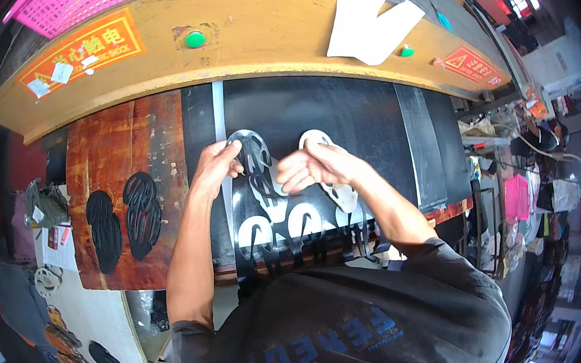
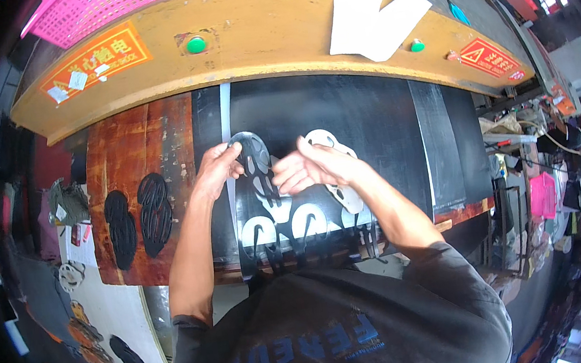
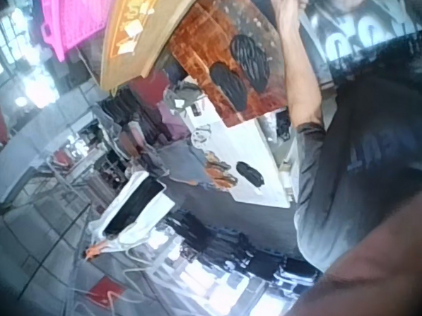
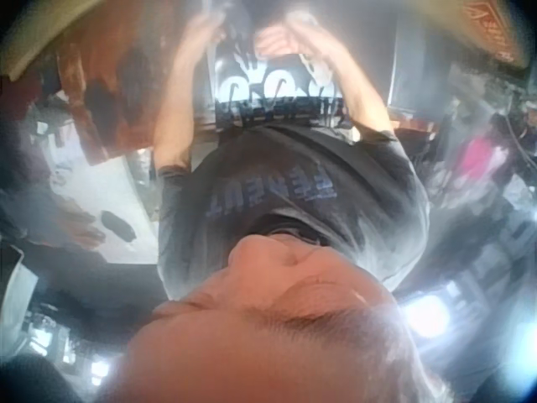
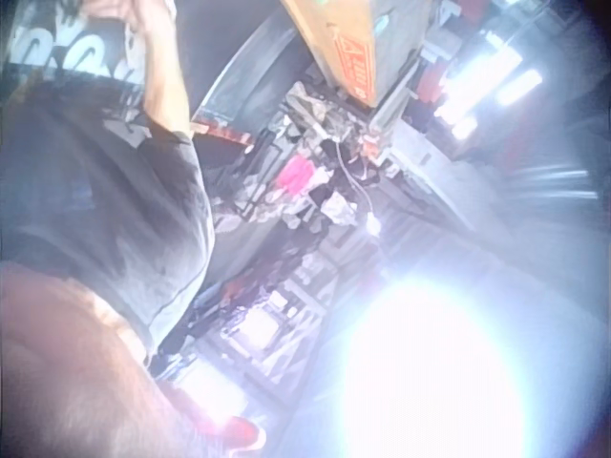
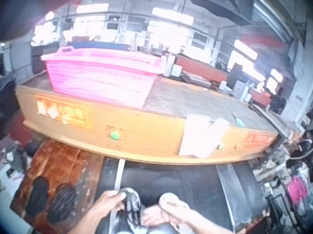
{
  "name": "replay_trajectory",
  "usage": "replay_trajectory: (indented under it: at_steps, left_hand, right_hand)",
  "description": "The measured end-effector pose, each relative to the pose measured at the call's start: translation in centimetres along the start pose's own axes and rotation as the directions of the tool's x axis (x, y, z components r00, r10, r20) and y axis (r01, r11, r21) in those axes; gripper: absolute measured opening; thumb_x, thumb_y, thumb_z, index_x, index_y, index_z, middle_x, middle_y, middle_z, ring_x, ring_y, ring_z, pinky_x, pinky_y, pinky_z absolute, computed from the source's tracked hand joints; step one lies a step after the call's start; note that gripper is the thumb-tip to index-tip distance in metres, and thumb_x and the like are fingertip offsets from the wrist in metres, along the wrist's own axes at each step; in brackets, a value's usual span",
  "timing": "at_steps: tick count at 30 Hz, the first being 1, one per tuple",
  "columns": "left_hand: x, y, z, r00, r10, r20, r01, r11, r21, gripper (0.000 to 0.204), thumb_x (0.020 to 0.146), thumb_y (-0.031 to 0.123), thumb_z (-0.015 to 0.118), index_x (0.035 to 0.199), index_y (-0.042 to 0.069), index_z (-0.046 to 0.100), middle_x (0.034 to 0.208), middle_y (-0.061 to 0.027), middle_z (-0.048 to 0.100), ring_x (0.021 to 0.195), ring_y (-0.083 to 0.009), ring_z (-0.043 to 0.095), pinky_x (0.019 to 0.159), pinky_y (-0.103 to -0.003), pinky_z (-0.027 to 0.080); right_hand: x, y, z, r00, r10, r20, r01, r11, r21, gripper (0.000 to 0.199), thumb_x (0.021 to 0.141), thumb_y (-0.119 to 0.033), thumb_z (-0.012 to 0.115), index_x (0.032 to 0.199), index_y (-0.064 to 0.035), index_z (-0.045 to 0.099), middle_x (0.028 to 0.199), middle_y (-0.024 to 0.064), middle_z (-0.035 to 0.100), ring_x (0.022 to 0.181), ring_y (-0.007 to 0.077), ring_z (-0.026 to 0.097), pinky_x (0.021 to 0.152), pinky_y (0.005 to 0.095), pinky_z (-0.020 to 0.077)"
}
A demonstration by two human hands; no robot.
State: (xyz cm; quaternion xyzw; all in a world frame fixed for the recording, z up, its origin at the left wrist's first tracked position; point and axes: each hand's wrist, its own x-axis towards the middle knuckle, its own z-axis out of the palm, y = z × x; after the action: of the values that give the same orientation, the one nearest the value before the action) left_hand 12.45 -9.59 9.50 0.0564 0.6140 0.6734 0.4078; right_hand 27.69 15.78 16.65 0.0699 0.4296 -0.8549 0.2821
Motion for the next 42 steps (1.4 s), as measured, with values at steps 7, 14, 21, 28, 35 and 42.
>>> replay_trajectory:
  at_steps: [7, 14, 21, 28, 35, 42]
  left_hand:
    - [-1.5, -0.3, -0.5, 0.994, 0.107, -0.012, -0.105, 0.991, 0.078, 0.020, 0.104, 0.021, 0.073, 0.104, 0.001, 0.071, 0.084, -0.0034, 0.071, 0.069, -0.0109, 0.069, 0.060, -0.026, 0.055]
    - [-1.6, -0.9, 0.5, 0.974, 0.209, -0.088, -0.169, 0.927, 0.335, 0.015, 0.103, 0.013, 0.073, 0.094, 0.001, 0.072, 0.080, -0.0014, 0.070, 0.069, -0.0082, 0.065, 0.061, -0.027, 0.053]
    - [-2.1, -3.3, 1.3, 0.959, 0.252, -0.126, -0.237, 0.964, 0.120, 0.012, 0.102, 0.012, 0.073, 0.101, 0.000, 0.073, 0.086, -0.0008, 0.070, 0.078, -0.0073, 0.064, 0.071, -0.026, 0.054]
    - [-2.9, -4.4, 2.6, 0.925, 0.306, -0.224, -0.326, 0.944, -0.059, 0.014, 0.107, 0.010, 0.065, 0.115, 0.000, 0.071, 0.095, -0.0029, 0.073, 0.081, -0.0086, 0.067, 0.073, -0.028, 0.057]
    - [-4.8, -3.6, -2.1, 0.968, 0.248, 0.039, -0.167, 0.755, -0.634, 0.011, 0.109, 0.018, 0.064, 0.116, 0.010, 0.065, 0.110, -0.0044, 0.075, 0.103, -0.0175, 0.070, 0.090, -0.038, 0.057]
    - [-5.3, -5.1, -0.6, 0.974, 0.182, -0.134, -0.226, 0.802, -0.553, 0.015, 0.109, 0.016, 0.066, 0.121, 0.007, 0.068, 0.111, -0.0051, 0.075, 0.097, -0.0147, 0.071, 0.084, -0.031, 0.058]
  right_hand:
    - [8.3, 4.2, -0.2, 0.952, -0.167, -0.258, 0.061, 0.925, -0.376, 0.022, 0.102, -0.012, 0.074, 0.123, -0.0097, 0.075, 0.108, -0.0009, 0.075, 0.094, 0.0104, 0.070, 0.075, 0.0267, 0.0612]
    - [9.3, 4.8, -0.7, 0.932, -0.219, -0.288, 0.121, 0.939, -0.322, 0.032, 0.095, -0.028, 0.086, 0.119, -0.0072, 0.080, 0.098, -0.0008, 0.077, 0.083, 0.0086, 0.067, 0.072, 0.0251, 0.0564]
    - [9.2, 2.9, 1.4, 0.869, -0.325, -0.374, -0.120, 0.595, -0.795, 0.022, 0.102, -0.022, 0.076, 0.103, -0.0009, 0.076, 0.083, 0.0031, 0.073, 0.077, 0.0113, 0.065, 0.071, 0.0302, 0.0532]
    - [8.7, 1.0, 1.7, 0.963, -0.089, -0.254, -0.231, 0.210, -0.950, 0.039, 0.094, -0.039, 0.074, 0.112, -0.0043, 0.074, 0.099, 0.0175, 0.078, 0.093, 0.0310, 0.077, 0.083, 0.0451, 0.0601]
    - [8.4, 2.7, 1.7, 0.981, -0.114, -0.160, 0.057, 0.945, -0.323, 0.041, 0.107, -0.022, 0.071, 0.142, -0.0021, 0.066, 0.112, 0.0046, 0.077, 0.099, 0.0130, 0.071, 0.086, 0.0292, 0.0596]
    - [10.4, 6.4, 2.6, 0.848, -0.528, 0.046, 0.254, 0.329, -0.909, 0.025, 0.094, -0.012, 0.080, 0.116, -0.0047, 0.074, 0.093, 0.0095, 0.072, 0.089, 0.0219, 0.073, 0.082, 0.0363, 0.0580]
